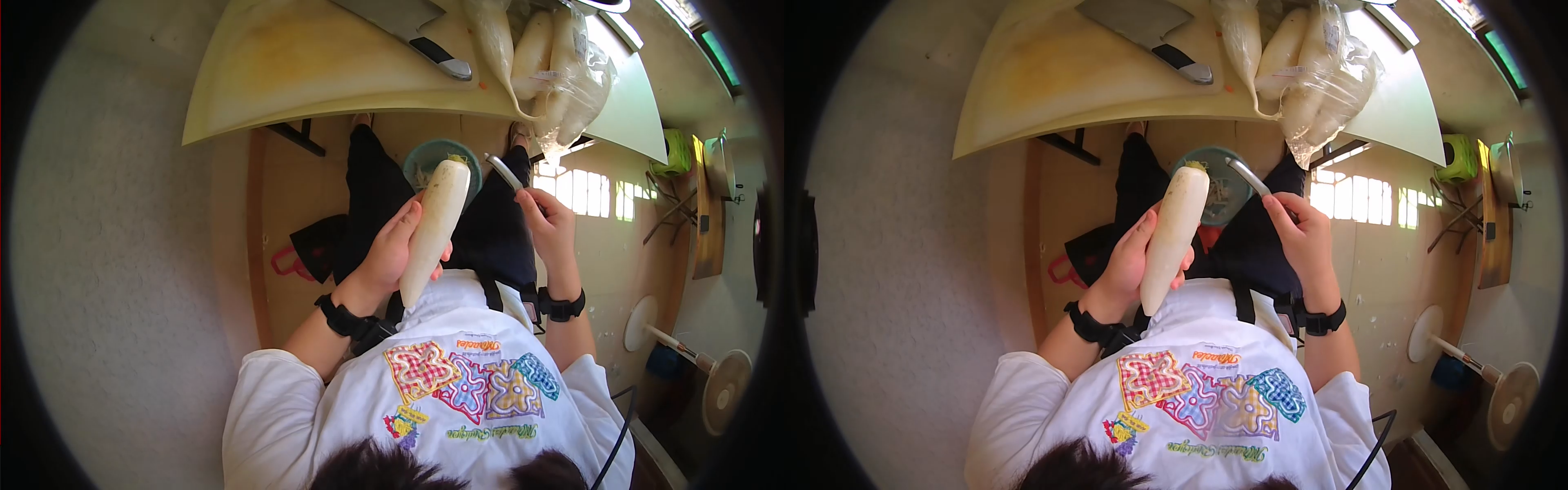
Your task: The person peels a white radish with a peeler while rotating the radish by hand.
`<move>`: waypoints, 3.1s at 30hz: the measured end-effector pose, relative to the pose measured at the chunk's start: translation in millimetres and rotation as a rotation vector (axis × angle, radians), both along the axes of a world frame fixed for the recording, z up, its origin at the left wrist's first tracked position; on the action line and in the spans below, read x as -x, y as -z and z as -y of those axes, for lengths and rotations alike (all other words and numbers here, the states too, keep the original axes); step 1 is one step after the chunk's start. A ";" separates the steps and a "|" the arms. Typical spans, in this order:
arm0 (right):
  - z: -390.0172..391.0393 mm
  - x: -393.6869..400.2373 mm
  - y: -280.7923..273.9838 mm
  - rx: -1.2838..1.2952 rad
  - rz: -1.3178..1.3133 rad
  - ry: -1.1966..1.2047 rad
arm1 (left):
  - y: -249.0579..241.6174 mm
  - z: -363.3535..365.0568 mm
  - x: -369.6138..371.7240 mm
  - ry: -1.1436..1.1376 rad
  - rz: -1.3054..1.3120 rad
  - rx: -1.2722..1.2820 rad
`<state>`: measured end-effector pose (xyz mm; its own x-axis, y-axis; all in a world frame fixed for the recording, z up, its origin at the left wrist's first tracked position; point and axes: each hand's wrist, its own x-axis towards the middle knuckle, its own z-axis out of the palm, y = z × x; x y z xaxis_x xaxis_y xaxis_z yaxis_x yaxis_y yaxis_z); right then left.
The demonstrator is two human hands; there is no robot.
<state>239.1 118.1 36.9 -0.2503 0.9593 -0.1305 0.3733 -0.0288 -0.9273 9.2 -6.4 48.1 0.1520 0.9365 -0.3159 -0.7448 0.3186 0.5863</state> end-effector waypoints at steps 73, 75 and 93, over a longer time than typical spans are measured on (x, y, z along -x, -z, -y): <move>11.9 19.2 -21.3 -0.207 0.012 -0.275 | 1.3 2.3 -1.0 0.040 0.031 0.036; 10.9 18.6 -17.5 -0.193 -0.053 -0.242 | 1.7 2.6 -0.8 0.049 0.034 0.028; 10.0 20.3 -18.8 -0.101 -0.048 -0.225 | 5.7 6.3 -0.3 0.057 0.041 0.019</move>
<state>218.9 108.1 55.7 -0.4628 0.8862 -0.0192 0.3149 0.1442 -0.9381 9.4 -12.7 42.4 0.2184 0.9199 -0.3256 -0.7484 0.3720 0.5491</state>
